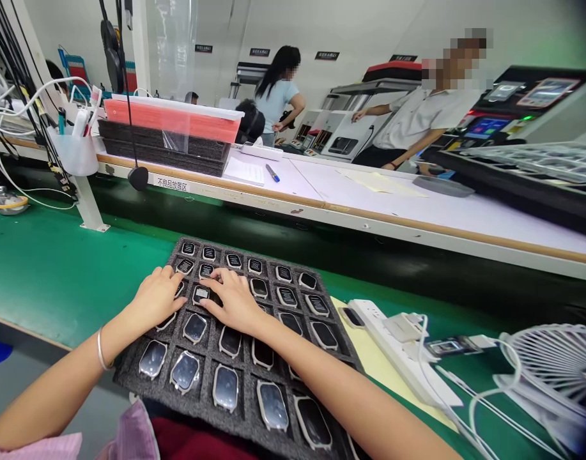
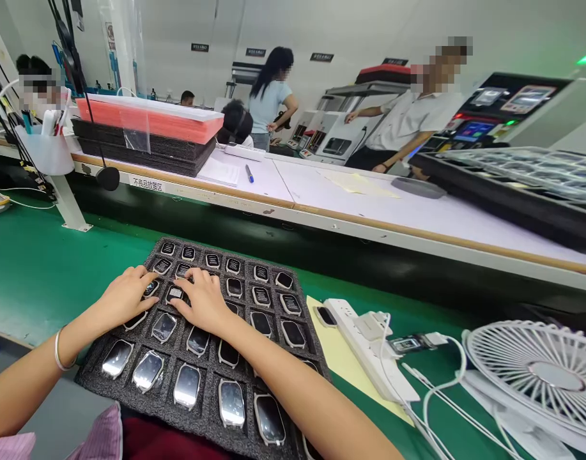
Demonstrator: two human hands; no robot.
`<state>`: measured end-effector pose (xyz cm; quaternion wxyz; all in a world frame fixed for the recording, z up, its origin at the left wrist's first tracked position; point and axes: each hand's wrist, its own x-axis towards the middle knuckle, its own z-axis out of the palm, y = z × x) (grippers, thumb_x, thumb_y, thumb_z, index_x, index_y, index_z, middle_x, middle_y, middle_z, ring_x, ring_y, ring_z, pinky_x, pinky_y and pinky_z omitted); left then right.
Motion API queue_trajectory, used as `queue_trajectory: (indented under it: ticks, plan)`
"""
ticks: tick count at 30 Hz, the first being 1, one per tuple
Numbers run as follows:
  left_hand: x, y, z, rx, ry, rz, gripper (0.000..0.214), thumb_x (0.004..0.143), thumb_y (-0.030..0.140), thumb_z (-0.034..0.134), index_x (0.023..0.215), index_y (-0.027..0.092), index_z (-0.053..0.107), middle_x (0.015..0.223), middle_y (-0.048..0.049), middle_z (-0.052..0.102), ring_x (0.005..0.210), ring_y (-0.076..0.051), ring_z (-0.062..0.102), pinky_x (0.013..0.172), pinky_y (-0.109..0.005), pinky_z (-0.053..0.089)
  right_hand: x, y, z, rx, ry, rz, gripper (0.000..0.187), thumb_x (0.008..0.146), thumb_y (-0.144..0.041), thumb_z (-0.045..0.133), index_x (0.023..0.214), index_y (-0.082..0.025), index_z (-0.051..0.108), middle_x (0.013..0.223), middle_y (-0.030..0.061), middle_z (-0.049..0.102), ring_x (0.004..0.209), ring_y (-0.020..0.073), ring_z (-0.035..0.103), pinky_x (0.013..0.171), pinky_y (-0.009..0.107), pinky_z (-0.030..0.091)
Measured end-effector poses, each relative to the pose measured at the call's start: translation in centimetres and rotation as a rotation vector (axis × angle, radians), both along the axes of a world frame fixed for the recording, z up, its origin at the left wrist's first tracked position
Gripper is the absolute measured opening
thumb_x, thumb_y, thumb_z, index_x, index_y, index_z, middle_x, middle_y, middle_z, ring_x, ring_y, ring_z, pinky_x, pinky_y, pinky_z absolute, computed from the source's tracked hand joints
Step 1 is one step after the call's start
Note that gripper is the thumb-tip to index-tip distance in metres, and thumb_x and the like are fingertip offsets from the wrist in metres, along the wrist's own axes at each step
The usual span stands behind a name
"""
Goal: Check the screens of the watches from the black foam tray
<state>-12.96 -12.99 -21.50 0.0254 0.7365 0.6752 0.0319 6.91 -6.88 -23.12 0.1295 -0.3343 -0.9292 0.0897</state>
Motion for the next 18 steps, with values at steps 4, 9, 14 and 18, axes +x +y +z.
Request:
queue_trajectory:
  ticks: [4, 9, 14, 18]
  plan:
    - [0.3, 0.0, 0.1, -0.013, 0.012, 0.005, 0.049, 0.089, 0.032, 0.062, 0.133, 0.013, 0.052, 0.118, -0.0157, 0.054, 0.107, -0.034, 0.052, 0.093, -0.046, 0.047, 0.4, 0.0, -0.1, 0.083, -0.038, 0.051, 0.033, 0.097, -0.035, 0.061, 0.128, -0.026, 0.063, 0.129, 0.0135, 0.050, 0.114, 0.0309, 0.045, 0.090, 0.044, 0.034]
    - [0.0, -0.1, 0.5, -0.037, 0.036, 0.017, 0.050, 0.090, 0.036, 0.060, 0.133, 0.012, 0.052, 0.118, -0.0159, 0.055, 0.107, -0.034, 0.050, 0.093, -0.046, 0.046, 1.4, 0.2, 0.4, 0.131, -0.053, 0.062, 0.024, 0.097, -0.037, 0.060, 0.117, -0.026, 0.070, 0.126, 0.0126, 0.053, 0.115, 0.0301, 0.046, 0.090, 0.045, 0.030]
    - [1.0, 0.1, 1.5, -0.019, 0.003, -0.032, 0.046, 0.088, 0.033, 0.062, 0.129, 0.014, 0.054, 0.116, -0.0145, 0.055, 0.107, -0.032, 0.050, 0.095, -0.044, 0.044, 4.9, 0.2, 1.5, 0.144, -0.060, -0.025, 0.018, 0.096, -0.033, 0.061, 0.102, -0.022, 0.074, 0.123, 0.0116, 0.055, 0.114, 0.0302, 0.047, 0.091, 0.046, 0.029]
    - [4.1, 1.3, 1.4, -0.008, -0.110, -0.195, 0.034, 0.087, 0.030, 0.063, 0.119, 0.018, 0.062, 0.109, -0.0116, 0.057, 0.107, -0.031, 0.051, 0.097, -0.042, 0.043, 7.7, 0.1, 1.8, 0.127, -0.136, -0.180, 0.014, 0.095, -0.026, 0.060, 0.098, -0.019, 0.072, 0.107, 0.0113, 0.059, 0.099, 0.0289, 0.053, 0.084, 0.043, 0.032]
